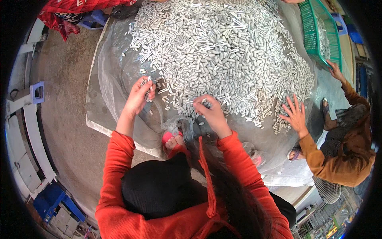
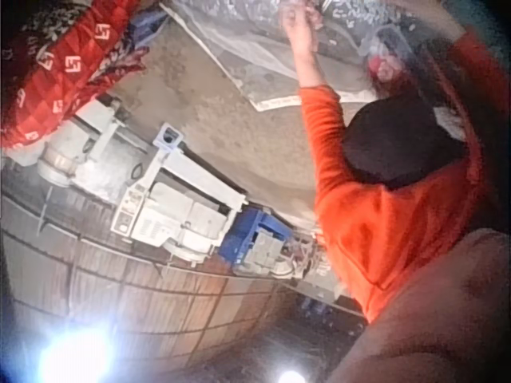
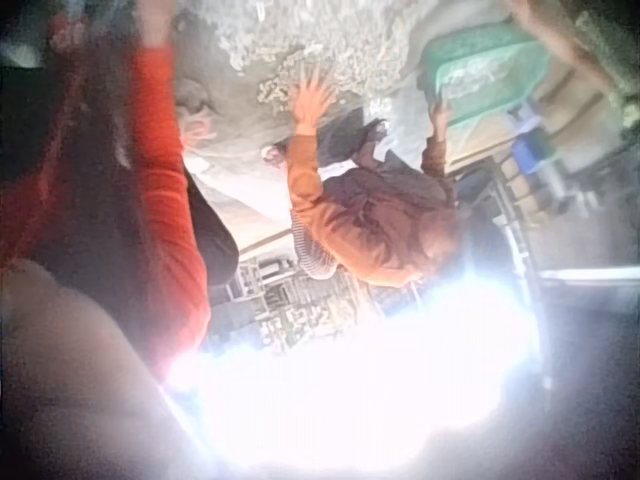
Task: The person sits on the floor and sorts small white pellets by hand, picking them from a large pile on a plastic sheet and placing them into a green basket. Other workers are also sorting pellets nearby.
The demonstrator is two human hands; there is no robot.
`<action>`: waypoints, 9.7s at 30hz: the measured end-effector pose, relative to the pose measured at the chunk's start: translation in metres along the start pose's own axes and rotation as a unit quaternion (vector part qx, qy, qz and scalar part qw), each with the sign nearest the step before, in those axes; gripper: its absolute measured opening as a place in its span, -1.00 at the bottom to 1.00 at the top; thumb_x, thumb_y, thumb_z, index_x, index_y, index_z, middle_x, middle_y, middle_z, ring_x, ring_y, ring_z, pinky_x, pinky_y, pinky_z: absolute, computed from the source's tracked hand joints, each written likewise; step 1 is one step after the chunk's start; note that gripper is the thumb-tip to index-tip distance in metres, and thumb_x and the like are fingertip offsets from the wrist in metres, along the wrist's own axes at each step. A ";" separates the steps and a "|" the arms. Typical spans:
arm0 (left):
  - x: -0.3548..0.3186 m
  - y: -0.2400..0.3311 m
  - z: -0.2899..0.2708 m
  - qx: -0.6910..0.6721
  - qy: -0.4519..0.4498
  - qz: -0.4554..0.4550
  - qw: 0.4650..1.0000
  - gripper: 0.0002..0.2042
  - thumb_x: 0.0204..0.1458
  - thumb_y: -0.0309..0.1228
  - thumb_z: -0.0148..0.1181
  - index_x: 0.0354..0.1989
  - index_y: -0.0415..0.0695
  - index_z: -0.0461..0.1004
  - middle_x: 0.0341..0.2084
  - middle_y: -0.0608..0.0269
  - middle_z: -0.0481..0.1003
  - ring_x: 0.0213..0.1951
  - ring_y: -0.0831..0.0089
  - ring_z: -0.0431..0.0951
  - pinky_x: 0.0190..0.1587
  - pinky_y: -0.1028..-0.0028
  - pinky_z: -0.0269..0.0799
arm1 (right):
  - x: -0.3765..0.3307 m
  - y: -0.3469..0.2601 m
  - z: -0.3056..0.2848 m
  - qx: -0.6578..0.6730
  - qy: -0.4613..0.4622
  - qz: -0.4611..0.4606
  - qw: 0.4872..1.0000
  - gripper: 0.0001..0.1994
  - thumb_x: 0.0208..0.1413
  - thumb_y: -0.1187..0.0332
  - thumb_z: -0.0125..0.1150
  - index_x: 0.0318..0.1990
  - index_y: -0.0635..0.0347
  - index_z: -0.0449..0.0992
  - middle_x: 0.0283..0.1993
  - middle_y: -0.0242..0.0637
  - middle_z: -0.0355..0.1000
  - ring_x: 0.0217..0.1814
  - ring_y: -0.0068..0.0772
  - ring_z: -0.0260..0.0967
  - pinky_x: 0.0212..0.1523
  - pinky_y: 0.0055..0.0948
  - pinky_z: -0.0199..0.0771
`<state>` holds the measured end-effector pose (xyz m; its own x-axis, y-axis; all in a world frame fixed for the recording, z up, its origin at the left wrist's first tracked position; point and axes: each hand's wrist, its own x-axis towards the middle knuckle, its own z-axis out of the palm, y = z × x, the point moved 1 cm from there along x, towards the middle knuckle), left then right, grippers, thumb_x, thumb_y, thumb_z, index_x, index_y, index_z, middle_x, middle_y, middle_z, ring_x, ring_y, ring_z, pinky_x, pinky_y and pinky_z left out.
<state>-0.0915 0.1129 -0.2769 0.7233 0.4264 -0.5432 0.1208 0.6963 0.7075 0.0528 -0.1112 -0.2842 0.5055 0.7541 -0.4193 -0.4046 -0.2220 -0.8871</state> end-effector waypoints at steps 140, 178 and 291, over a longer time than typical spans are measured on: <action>-0.003 -0.043 0.097 -0.035 -0.141 -0.125 0.982 -0.85 0.10 -0.39 0.00 -0.22 -0.18 0.38 -0.49 0.27 0.40 -0.52 0.56 0.32 -0.48 0.56 0.21 | -0.058 0.027 -0.054 -0.495 0.083 -0.102 0.859 -0.68 -0.10 0.36 0.24 -0.14 0.09 0.37 -0.29 -0.13 0.37 -0.31 -0.08 0.40 -0.32 -0.27 0.43; -0.013 -0.004 0.155 0.649 -0.191 0.171 0.716 -0.75 -0.13 -0.27 0.27 -0.39 -0.19 0.48 -0.42 0.06 0.50 -0.38 0.07 0.51 -0.34 0.30 0.43 | -0.002 -0.004 -0.023 0.505 0.011 0.121 0.855 -0.78 0.14 0.28 0.05 -0.10 0.14 0.40 -0.26 -0.35 0.40 -0.17 -0.44 0.37 -0.22 -0.44 0.41; 0.041 0.019 0.083 0.518 0.083 0.291 0.800 -0.81 -0.07 -0.39 0.21 -0.31 -0.22 0.46 -0.50 0.16 0.47 -0.49 0.37 0.47 -0.41 0.43 0.38 | 0.014 -0.062 -0.019 -0.436 0.182 -0.188 0.861 -0.86 -0.13 0.40 0.25 -0.39 0.10 0.41 -0.42 -0.26 0.34 -0.40 -0.18 0.38 -0.42 -0.27 0.37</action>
<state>-0.0031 0.0957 -0.2479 0.7721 0.6351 0.0224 0.3580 -0.4640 0.8103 0.0997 -0.0985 -0.2384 0.7454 0.6655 0.0384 0.4865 -0.5036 -0.7139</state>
